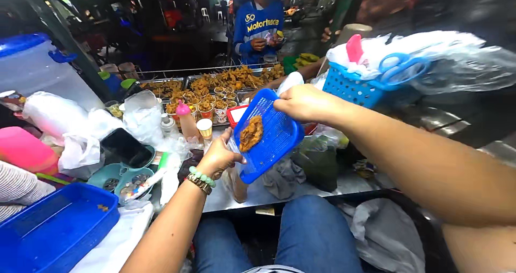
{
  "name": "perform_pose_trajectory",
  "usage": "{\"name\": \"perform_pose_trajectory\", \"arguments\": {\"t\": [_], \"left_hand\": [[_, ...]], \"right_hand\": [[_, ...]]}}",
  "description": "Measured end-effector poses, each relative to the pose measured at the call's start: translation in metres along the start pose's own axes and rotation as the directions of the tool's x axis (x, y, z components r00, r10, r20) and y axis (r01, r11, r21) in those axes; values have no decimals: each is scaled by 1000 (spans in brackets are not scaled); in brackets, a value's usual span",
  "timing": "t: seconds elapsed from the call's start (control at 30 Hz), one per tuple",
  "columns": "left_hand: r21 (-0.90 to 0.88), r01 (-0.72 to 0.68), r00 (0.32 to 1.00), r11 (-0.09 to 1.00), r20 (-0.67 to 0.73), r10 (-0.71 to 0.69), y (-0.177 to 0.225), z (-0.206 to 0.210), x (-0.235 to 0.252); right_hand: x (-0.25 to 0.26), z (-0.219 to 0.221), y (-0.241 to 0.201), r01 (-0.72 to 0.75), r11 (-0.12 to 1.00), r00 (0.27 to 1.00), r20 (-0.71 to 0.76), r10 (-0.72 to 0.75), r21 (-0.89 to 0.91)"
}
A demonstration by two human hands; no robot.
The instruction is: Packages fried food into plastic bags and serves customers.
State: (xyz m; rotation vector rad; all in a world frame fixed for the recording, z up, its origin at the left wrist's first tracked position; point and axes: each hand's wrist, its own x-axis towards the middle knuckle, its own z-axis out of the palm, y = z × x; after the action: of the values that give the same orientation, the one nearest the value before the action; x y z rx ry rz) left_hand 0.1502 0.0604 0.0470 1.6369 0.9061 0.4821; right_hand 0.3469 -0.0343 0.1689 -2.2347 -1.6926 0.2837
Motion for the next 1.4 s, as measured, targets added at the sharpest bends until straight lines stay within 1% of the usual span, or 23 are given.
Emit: {"name": "perform_pose_trajectory", "arguments": {"t": [0.03, 0.13, 0.23, 0.4, 0.57, 0.67, 0.73, 0.8, 0.93, 1.03, 1.13, 1.3, 1.4], "left_hand": [[-8, 4, 1000, 1000, -1, -4, -1, 0, 1], [-42, 12, 1000, 999, -17, -12, -5, -4, 2], [-88, 20, 999, 996, -33, -23, -4, -5, 3], [-122, 18, 998, 992, -63, -26, -3, -1, 7], [-138, 29, 997, 990, -73, -40, 0, 0, 8], [-165, 11, 996, 986, -91, -27, -1, 1, 8], [-209, -13, 994, 978, -112, -10, -3, 1, 8], [-249, -28, 992, 968, -127, -4, -6, 0, 8], [-289, -54, 986, 956, -170, 5, -6, -1, 5], [-318, -49, 983, 947, -181, -10, -12, -7, 7], [-335, -22, 983, 942, -181, -41, -17, -16, 8], [-365, 18, 987, 931, -144, -76, -16, -25, 5], [-406, 32, 980, 914, -165, -108, -14, -25, 6]], "right_hand": [[4, 2, -7, 5, 1000, 1000, 19, -4, -15], [9, 2, -29, -37, 995, 994, 99, 46, -96], [10, 1, -43, -38, 984, 990, 129, 61, -174], [6, 1, -54, -54, 975, 990, 116, 80, -215], [3, 5, -66, -11, 954, 992, 116, 48, -301], [1, 7, -79, 0, 946, 991, 129, 44, -325], [-1, 9, -91, 12, 924, 988, 147, 48, -382], [-4, 12, -102, 49, 900, 982, 184, 35, -434], [-8, 18, -117, 126, 874, 974, 225, -19, -469], [-5, 17, -119, 107, 881, 976, 218, -4, -462], [-1, 12, -111, 43, 908, 977, 209, 50, -416], [5, 11, -88, -25, 939, 982, 169, 88, -344], [8, 11, -69, -50, 963, 986, 138, 90, -265]]}}
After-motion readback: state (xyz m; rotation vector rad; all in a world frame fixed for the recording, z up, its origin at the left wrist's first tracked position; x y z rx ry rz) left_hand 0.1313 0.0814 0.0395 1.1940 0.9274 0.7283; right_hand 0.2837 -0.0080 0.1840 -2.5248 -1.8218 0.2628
